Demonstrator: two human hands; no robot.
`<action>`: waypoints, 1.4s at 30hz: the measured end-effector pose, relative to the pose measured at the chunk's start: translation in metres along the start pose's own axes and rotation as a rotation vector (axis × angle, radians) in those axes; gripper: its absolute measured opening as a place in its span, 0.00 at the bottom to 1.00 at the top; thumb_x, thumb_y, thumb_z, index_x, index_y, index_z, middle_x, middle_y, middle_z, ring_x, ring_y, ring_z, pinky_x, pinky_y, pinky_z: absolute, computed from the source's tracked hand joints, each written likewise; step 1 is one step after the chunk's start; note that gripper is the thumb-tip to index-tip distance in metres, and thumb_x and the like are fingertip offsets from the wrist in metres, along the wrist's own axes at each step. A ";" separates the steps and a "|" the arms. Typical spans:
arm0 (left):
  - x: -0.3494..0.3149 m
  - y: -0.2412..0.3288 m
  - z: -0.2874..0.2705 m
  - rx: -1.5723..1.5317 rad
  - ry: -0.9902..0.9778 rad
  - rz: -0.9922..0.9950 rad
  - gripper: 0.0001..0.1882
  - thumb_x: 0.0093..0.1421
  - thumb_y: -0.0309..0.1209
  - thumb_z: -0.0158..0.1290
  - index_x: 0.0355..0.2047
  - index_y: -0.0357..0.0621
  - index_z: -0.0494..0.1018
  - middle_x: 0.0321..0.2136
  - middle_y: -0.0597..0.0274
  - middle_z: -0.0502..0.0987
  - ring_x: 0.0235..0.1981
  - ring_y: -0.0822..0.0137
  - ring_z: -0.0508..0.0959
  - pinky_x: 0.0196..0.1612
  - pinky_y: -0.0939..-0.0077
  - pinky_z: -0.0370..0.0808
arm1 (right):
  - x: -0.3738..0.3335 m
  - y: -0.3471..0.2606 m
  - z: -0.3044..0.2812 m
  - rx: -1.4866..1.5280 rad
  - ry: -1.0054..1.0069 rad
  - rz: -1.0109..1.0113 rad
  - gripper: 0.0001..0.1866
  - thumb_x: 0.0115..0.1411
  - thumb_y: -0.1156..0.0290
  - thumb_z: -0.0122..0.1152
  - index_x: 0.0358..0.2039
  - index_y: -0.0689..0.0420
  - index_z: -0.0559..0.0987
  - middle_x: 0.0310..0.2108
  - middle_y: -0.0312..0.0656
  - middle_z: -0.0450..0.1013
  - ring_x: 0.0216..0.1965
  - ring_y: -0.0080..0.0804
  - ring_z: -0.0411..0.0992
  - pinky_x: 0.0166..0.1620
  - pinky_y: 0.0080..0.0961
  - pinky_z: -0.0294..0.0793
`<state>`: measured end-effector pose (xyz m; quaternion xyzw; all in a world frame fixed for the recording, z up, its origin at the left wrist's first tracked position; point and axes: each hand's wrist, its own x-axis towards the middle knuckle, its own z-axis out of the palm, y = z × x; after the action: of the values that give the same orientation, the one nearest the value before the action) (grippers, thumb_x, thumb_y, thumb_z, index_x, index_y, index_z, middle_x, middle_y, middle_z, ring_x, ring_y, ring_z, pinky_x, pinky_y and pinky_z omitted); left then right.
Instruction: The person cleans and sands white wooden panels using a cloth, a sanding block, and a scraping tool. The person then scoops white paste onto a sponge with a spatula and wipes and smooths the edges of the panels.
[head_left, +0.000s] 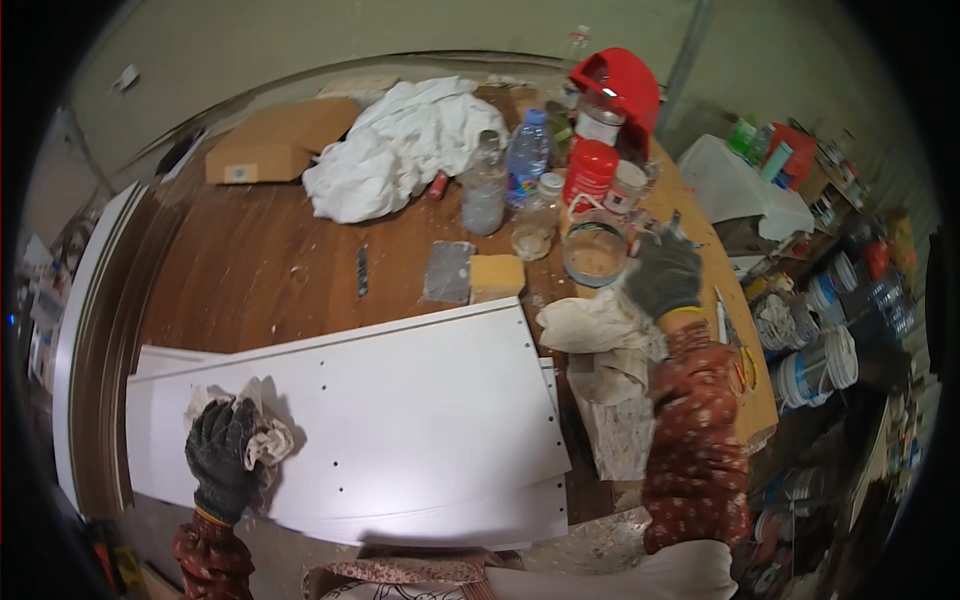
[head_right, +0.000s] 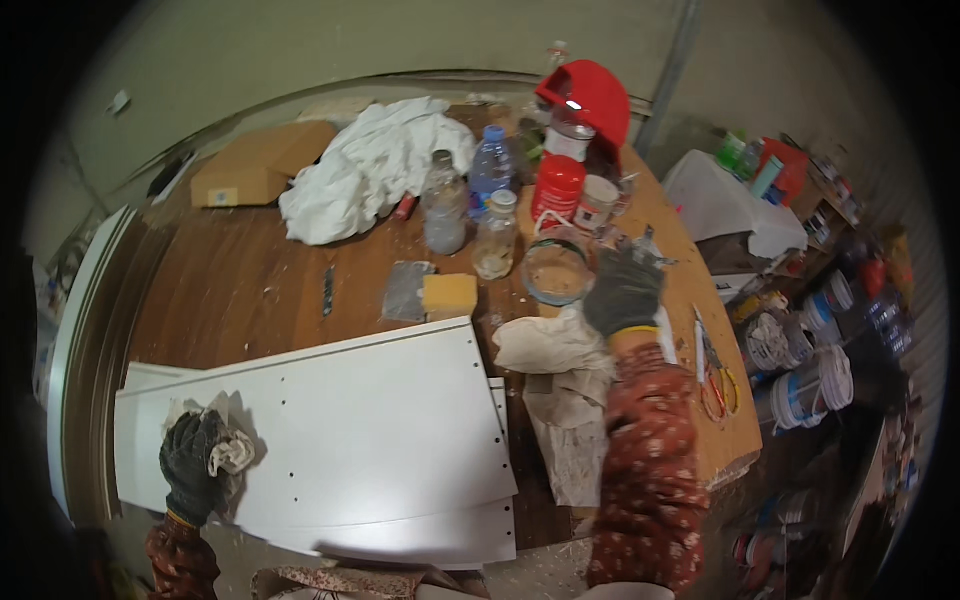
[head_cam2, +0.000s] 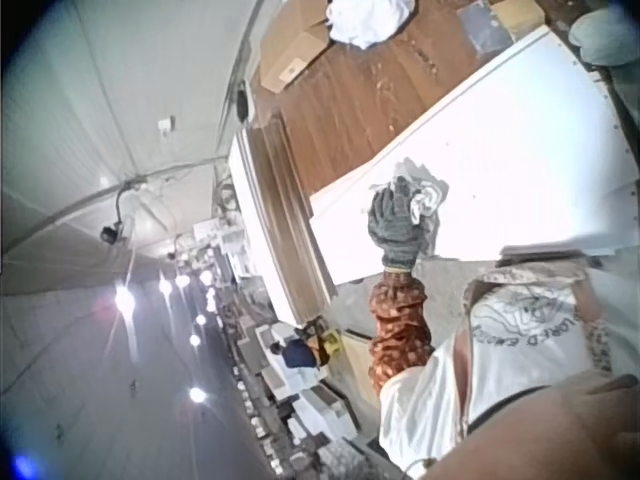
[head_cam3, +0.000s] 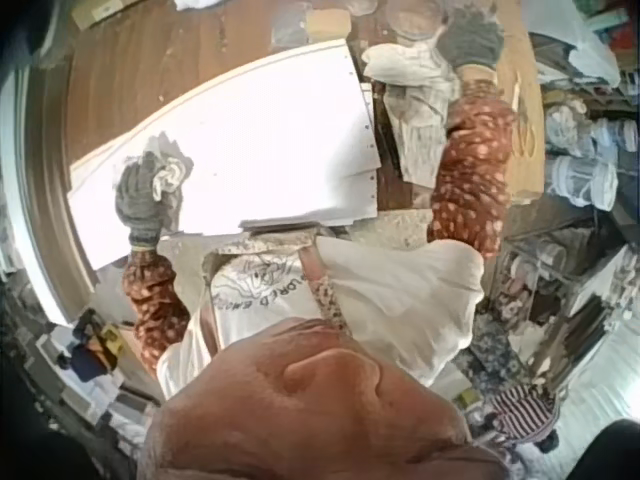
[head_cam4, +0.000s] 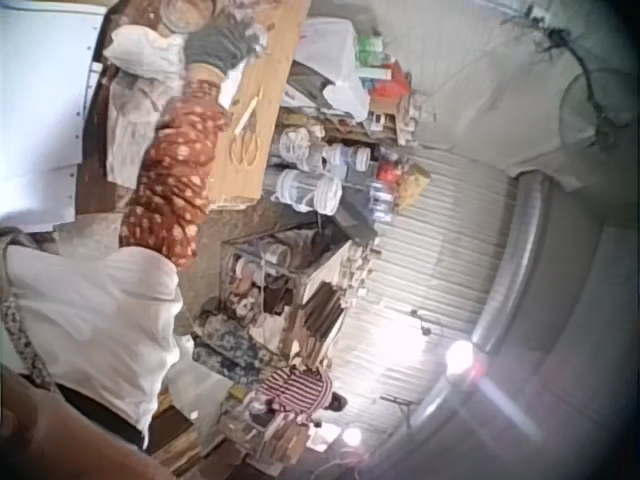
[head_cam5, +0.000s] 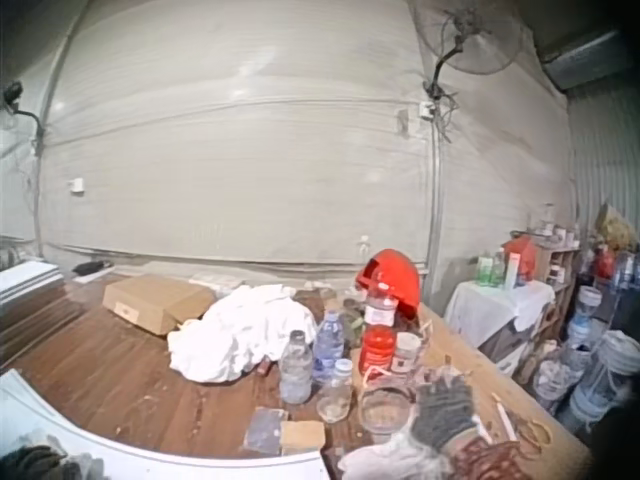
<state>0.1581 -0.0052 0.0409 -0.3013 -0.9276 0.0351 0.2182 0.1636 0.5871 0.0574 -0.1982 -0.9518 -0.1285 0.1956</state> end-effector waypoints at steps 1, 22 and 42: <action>0.000 -0.002 0.002 -0.022 0.021 0.001 0.28 0.47 0.37 0.57 0.50 0.41 0.72 0.43 0.52 0.76 0.48 0.48 0.74 0.52 0.52 0.68 | -0.008 0.023 0.001 -0.088 -0.108 0.038 0.25 0.46 0.59 0.58 0.47 0.50 0.74 0.47 0.50 0.72 0.48 0.51 0.70 0.50 0.46 0.67; -0.019 -0.017 0.003 -0.354 -0.075 -0.263 0.25 0.53 0.34 0.56 0.51 0.40 0.71 0.48 0.52 0.75 0.51 0.51 0.73 0.55 0.61 0.68 | 0.029 -0.154 0.040 0.651 -0.302 -0.374 0.24 0.56 0.58 0.55 0.52 0.54 0.72 0.49 0.49 0.70 0.49 0.47 0.70 0.54 0.37 0.66; 0.148 0.130 -0.030 -1.471 -0.255 0.205 0.20 0.40 0.42 0.63 0.32 0.45 0.79 0.20 0.62 0.78 0.19 0.69 0.77 0.23 0.77 0.74 | -0.114 -0.137 -0.056 0.739 0.253 -0.732 0.18 0.65 0.60 0.50 0.48 0.58 0.74 0.41 0.47 0.75 0.37 0.37 0.76 0.39 0.34 0.76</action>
<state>0.1344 0.1841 0.0998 -0.4476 -0.6971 -0.5389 -0.1528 0.2191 0.4104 0.0365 0.2457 -0.9095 0.1326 0.3081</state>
